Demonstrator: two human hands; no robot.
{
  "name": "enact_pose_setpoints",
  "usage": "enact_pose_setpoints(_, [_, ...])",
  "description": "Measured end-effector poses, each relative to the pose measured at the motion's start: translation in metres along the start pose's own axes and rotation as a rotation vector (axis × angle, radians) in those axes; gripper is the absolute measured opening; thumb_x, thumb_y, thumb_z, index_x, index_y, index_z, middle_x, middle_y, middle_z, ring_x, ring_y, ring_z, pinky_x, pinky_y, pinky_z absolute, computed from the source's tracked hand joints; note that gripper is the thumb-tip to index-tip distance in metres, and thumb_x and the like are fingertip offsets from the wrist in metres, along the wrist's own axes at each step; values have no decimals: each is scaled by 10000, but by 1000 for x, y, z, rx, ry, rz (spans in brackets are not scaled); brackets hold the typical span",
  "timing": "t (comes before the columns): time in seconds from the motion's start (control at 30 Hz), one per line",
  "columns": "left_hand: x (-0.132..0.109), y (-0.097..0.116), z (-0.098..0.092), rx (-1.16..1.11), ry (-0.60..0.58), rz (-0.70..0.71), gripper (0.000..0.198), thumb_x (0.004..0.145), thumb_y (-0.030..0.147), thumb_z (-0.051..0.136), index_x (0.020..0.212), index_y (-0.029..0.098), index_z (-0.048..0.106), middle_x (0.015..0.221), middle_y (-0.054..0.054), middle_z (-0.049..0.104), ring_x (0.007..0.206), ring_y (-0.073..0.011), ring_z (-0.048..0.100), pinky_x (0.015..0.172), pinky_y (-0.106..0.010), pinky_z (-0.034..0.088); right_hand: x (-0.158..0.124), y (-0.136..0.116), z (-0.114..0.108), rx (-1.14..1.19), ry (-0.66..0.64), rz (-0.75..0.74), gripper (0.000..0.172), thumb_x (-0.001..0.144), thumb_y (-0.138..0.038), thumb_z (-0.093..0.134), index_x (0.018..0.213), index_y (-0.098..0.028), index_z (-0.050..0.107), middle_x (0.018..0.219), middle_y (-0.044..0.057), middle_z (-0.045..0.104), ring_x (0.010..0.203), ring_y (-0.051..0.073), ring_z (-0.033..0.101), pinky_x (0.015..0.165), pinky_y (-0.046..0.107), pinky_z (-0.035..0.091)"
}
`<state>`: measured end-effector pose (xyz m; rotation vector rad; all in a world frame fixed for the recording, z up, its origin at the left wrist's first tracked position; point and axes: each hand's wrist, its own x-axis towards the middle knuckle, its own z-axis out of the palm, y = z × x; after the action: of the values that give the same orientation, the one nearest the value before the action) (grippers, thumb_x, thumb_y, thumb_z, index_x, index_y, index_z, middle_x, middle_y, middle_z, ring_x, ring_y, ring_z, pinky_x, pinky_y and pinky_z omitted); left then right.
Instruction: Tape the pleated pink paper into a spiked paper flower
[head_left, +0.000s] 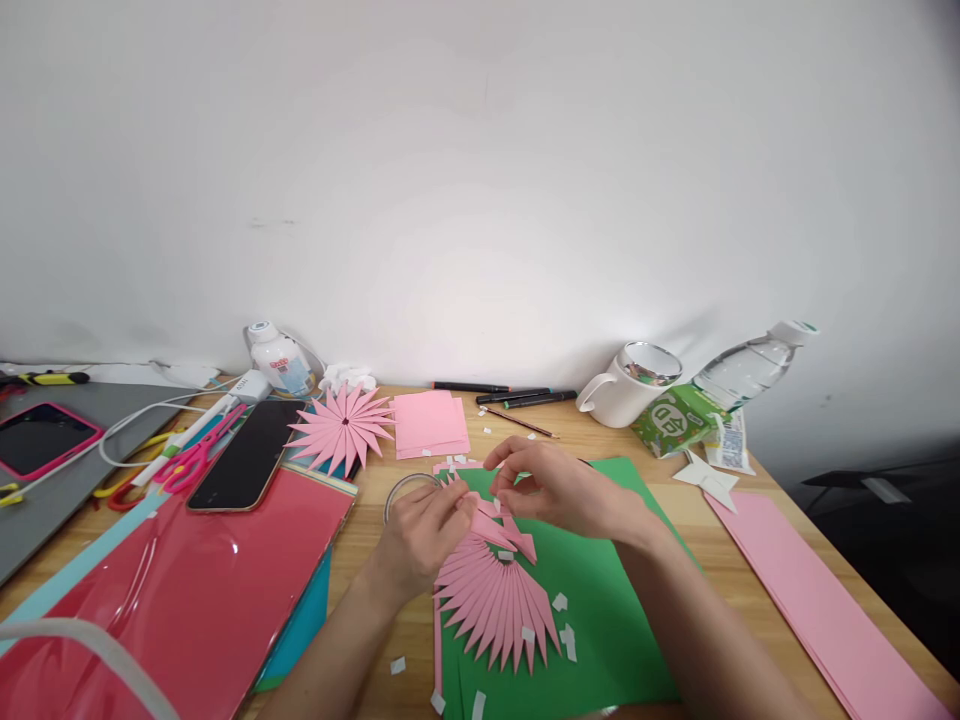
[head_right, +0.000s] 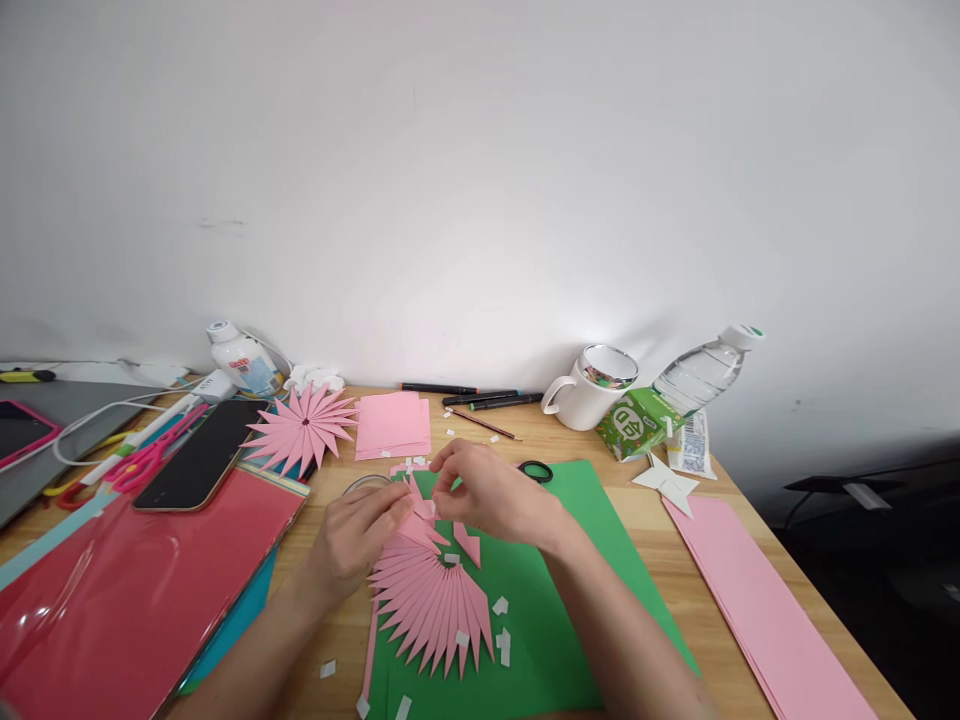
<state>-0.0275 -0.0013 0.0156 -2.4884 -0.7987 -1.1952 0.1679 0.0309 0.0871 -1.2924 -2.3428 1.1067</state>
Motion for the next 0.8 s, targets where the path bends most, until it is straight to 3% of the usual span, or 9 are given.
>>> enact_pose_setpoints(0.07, [-2, 2, 3, -75, 56, -63, 191, 894, 68, 425, 937, 117, 604, 833, -124, 720, 750, -185, 690, 636, -308, 561, 0, 8, -8, 86, 39, 23, 122, 757, -172, 571, 658, -162, 643, 1079, 83, 628, 910, 179, 629, 741, 266, 498])
enact_pose_setpoints(0.13, [-3, 5, 5, -228, 117, -248, 197, 891, 73, 429, 921, 142, 611, 774, -77, 726, 648, -151, 683, 586, -266, 548, -1, 17, -16, 181, 108, 51, 129, 761, -241, 590, 675, -157, 638, 1080, 91, 639, 904, 187, 640, 738, 273, 512])
enact_pose_setpoints(0.23, [1, 11, 5, -599, 165, -756, 75, 868, 163, 519, 837, 164, 588, 540, 23, 656, 411, -104, 589, 446, -202, 485, -2, 26, -24, 165, 378, 121, 60, 731, -220, 597, 715, -163, 606, 1022, 88, 667, 861, 197, 660, 721, 295, 519])
enact_pose_setpoints(0.27, [4, 13, 4, -724, 157, -918, 54, 862, 201, 540, 840, 164, 573, 522, 28, 650, 409, -111, 595, 476, -218, 503, -2, 27, -25, 133, 464, 125, 35, 722, -195, 591, 742, -168, 605, 970, 78, 681, 835, 194, 663, 717, 299, 518])
enact_pose_setpoints(0.3, [7, 14, 2, -825, 137, -1040, 90, 855, 240, 558, 806, 164, 557, 534, 17, 663, 425, -120, 611, 503, -230, 514, -1, 27, -24, 123, 505, 110, 57, 723, -180, 583, 774, -173, 610, 907, 65, 691, 800, 188, 664, 708, 300, 517])
enact_pose_setpoints(0.37, [11, 13, -2, -939, 122, -1209, 175, 825, 320, 606, 777, 164, 539, 584, -12, 692, 431, -134, 626, 454, -220, 476, 1, 23, -17, 198, 433, 39, 99, 754, -204, 577, 834, -178, 629, 803, 41, 696, 717, 167, 656, 671, 292, 520])
enact_pose_setpoints(0.43, [14, 11, -4, -1003, 125, -1280, 232, 791, 369, 646, 781, 163, 541, 621, -32, 711, 434, -144, 635, 407, -202, 423, 4, 16, -7, 359, 289, -37, 152, 775, -278, 606, 884, -180, 646, 819, 41, 698, 688, 155, 647, 625, 278, 526])
enact_pose_setpoints(0.5, [16, 9, -5, -1044, 126, -1295, 263, 765, 393, 671, 785, 161, 549, 650, -43, 722, 449, -155, 649, 395, -196, 396, 10, 10, 5, 490, 257, -89, 214, 746, -328, 669, 904, -183, 658, 888, 52, 691, 778, 169, 648, 632, 273, 538])
enact_pose_setpoints(0.8, [23, 10, -5, -1146, 61, -1281, 345, 690, 463, 716, 813, 157, 616, 689, -25, 717, 495, -173, 666, 360, -181, 288, 25, 7, 36, 760, 381, -104, 323, 668, -432, 760, 820, -170, 648, 685, 4, 653, 571, 133, 620, 590, 290, 533])
